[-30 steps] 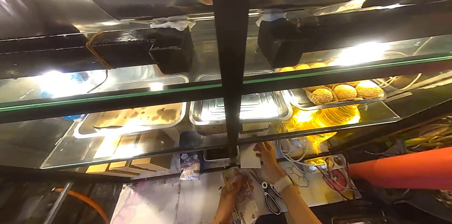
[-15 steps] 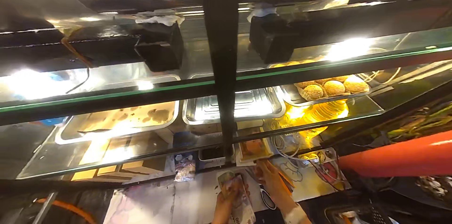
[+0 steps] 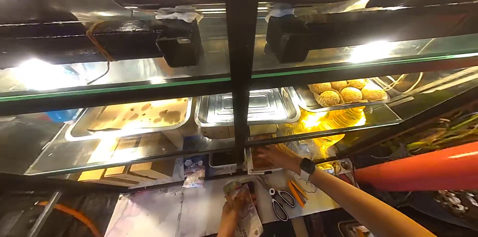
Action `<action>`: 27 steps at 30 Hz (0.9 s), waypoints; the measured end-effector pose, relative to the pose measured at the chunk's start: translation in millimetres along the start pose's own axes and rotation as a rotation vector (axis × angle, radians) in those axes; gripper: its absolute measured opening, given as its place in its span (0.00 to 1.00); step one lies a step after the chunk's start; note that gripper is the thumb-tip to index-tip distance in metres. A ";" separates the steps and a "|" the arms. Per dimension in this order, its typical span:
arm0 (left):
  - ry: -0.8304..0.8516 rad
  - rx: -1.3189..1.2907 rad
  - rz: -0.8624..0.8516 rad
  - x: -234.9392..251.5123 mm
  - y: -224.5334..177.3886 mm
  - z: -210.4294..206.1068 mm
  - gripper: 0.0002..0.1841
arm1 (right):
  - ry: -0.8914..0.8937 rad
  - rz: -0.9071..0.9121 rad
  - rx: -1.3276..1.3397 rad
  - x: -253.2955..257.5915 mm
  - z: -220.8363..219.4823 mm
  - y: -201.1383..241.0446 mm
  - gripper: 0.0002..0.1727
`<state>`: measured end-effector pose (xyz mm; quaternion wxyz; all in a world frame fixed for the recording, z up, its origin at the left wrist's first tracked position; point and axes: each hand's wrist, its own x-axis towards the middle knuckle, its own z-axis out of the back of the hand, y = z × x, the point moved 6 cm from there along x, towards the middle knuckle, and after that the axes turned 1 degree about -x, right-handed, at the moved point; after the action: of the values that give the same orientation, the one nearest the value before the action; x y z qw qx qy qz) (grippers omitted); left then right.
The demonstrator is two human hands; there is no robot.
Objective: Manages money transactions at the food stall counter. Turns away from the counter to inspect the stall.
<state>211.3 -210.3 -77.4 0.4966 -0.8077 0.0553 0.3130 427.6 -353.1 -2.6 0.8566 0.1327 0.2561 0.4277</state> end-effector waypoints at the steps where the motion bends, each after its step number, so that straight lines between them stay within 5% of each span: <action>1: -0.002 -0.003 -0.004 0.9 0.2 2.3 0.16 | -0.019 -0.024 0.040 0.2 4.9 -3.0 0.24; 4: -0.031 -0.019 0.008 -1.3 1.0 10.1 0.16 | -0.088 -0.062 0.131 -1.1 11.3 -12.2 0.23; 8: -0.043 -0.038 0.020 0.0 2.0 11.4 0.15 | -0.093 0.154 0.111 -2.7 5.0 -6.4 0.19; 12: -0.038 -0.037 0.015 1.4 3.1 6.2 0.15 | -0.012 0.106 -0.033 2.2 -6.6 -6.0 0.21; 18: -0.031 -0.059 0.022 -2.4 -0.3 -0.5 0.15 | -0.090 0.159 0.217 0.7 14.5 -1.4 0.19; 22: -0.030 -0.088 0.027 -1.1 5.6 3.8 0.16 | -0.076 0.122 -0.012 -1.3 9.1 -6.1 0.23; 27: -0.030 -0.080 0.015 -4.7 3.9 3.5 0.16 | -0.139 0.169 -0.022 -3.3 1.2 -8.9 0.16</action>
<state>204.4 -210.4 -78.8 0.4624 -0.8217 0.0415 0.3306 432.5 -361.1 -4.5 0.8347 0.1735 0.1793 0.4909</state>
